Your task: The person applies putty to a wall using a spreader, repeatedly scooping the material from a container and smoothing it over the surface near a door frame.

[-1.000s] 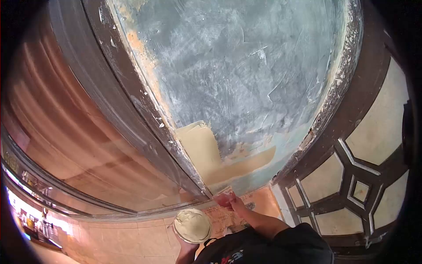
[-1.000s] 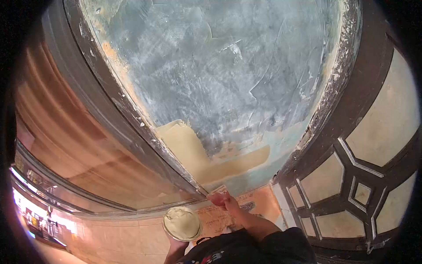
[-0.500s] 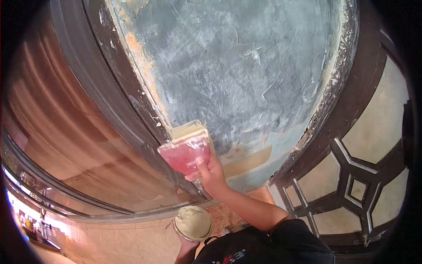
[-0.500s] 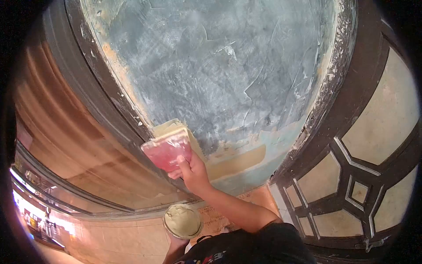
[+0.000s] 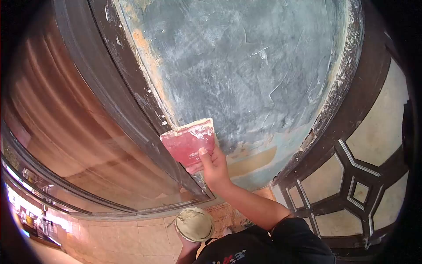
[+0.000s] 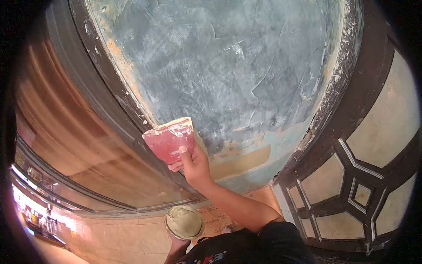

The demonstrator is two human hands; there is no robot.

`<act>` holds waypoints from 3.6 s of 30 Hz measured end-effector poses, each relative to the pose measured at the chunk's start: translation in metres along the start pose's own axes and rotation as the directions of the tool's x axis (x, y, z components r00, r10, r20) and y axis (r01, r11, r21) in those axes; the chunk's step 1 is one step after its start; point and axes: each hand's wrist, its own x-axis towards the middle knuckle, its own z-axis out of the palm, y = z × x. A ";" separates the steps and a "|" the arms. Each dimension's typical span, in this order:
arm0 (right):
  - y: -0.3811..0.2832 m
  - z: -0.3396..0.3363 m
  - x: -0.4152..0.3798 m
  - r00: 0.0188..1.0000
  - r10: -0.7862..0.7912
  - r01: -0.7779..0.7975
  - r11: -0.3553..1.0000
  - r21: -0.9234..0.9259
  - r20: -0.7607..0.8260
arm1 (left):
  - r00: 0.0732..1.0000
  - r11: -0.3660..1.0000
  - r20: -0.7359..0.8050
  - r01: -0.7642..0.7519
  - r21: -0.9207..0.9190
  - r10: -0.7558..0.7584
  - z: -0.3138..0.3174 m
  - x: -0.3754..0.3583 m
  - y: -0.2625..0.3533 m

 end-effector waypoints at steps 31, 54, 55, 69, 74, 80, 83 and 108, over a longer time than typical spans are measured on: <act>0.068 -0.178 -0.070 0.991 -0.073 -0.003 0.828 -0.561 -0.113 | 0.984 0.870 0.071 -0.180 0.460 0.166 0.015 0.004 -0.022; -0.080 -0.278 -0.085 0.998 0.067 -0.052 0.579 -0.814 -0.016 | 0.964 0.724 0.249 0.235 -0.649 -0.089 0.179 0.004 0.013; -0.096 -0.270 -0.081 0.996 0.049 0.035 0.578 -0.815 0.077 | 0.929 0.448 0.318 0.371 -0.814 -0.192 0.183 0.008 0.007; -0.216 -0.222 -0.043 0.684 0.183 0.729 -0.143 -0.669 0.706 | 0.925 0.484 0.263 0.370 -0.793 -0.276 0.275 0.031 -0.001; -0.208 -0.214 -0.037 0.414 0.144 0.875 -0.335 -0.349 0.899 | 0.941 0.547 0.284 0.338 -0.766 -0.183 0.290 0.036 -0.019; -0.205 -0.209 -0.035 0.392 0.030 0.886 -0.281 -0.369 0.919 | 0.932 0.525 0.258 0.357 -0.773 -0.253 0.301 0.033 -0.017; -0.209 -0.219 -0.033 0.510 -0.019 0.830 -0.252 -0.498 0.860 | 0.952 0.546 0.252 0.308 -0.780 -0.176 0.302 0.034 -0.014; 0.023 -0.382 -0.103 0.738 0.505 -0.519 0.849 0.102 -0.448 | 0.964 0.899 0.246 -0.197 0.391 0.103 0.227 0.013 -0.021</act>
